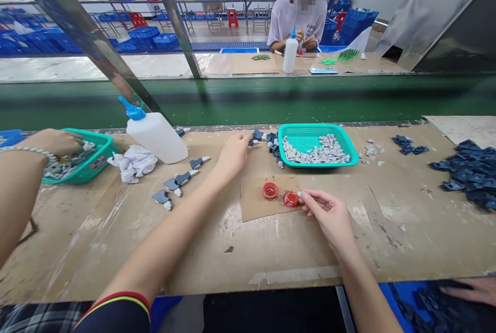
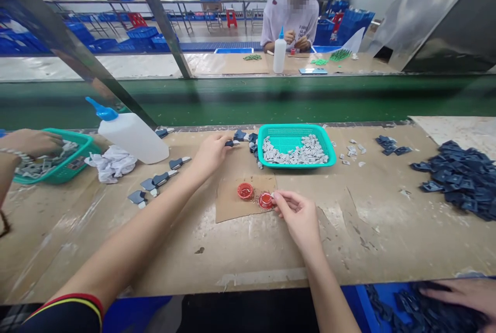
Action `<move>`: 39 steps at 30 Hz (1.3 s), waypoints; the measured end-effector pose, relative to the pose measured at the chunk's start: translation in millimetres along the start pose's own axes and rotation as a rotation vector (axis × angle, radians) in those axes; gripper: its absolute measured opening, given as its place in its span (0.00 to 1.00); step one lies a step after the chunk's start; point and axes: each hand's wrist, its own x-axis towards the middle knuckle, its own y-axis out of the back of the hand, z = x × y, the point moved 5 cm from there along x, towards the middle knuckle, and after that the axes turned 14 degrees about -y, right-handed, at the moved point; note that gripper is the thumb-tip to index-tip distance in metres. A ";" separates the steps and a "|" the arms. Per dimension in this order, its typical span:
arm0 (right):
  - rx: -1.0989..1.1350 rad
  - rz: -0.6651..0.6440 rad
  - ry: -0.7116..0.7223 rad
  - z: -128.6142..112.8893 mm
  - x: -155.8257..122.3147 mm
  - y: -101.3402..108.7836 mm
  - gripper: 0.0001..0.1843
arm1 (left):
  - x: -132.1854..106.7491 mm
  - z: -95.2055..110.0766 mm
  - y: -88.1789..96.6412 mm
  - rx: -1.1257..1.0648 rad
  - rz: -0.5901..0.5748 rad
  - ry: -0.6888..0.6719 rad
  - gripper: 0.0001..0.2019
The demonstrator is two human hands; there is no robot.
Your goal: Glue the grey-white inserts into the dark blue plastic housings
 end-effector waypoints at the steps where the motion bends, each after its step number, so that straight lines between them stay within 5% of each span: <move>1: 0.007 -0.001 -0.004 0.3 -1.2 -1.1 0.18 | -6.4 2.8 6.1 -0.038 0.024 0.008 0.12; 5: 0.007 -0.012 -0.013 -0.7 -3.0 -3.3 0.16 | -38.4 19.2 31.7 -0.244 0.112 0.056 0.12; 9: 0.000 -0.024 0.010 0.5 -1.7 -4.1 0.15 | -77.6 34.1 44.8 -0.807 0.292 0.257 0.13; 14: -0.020 -0.036 0.042 1.3 -0.8 -5.4 0.15 | -121.4 50.5 39.9 -1.237 0.429 0.485 0.11; 18: -0.043 -0.021 0.033 0.0 -2.2 -6.1 0.16 | -142.3 58.6 29.7 -1.341 0.493 0.603 0.13; 26: 0.023 -0.058 -0.007 -3.5 -7.8 -2.2 0.14 | -150.1 79.8 8.1 -1.330 0.547 0.721 0.15; 33: 0.083 -0.115 0.023 -21.1 -38.5 -4.8 0.09 | -133.3 122.5 -10.0 -1.393 0.529 0.664 0.14; 39: 0.005 -0.187 0.056 -29.9 -50.2 -20.4 0.08 | -129.6 130.8 -7.1 -1.448 0.542 0.593 0.14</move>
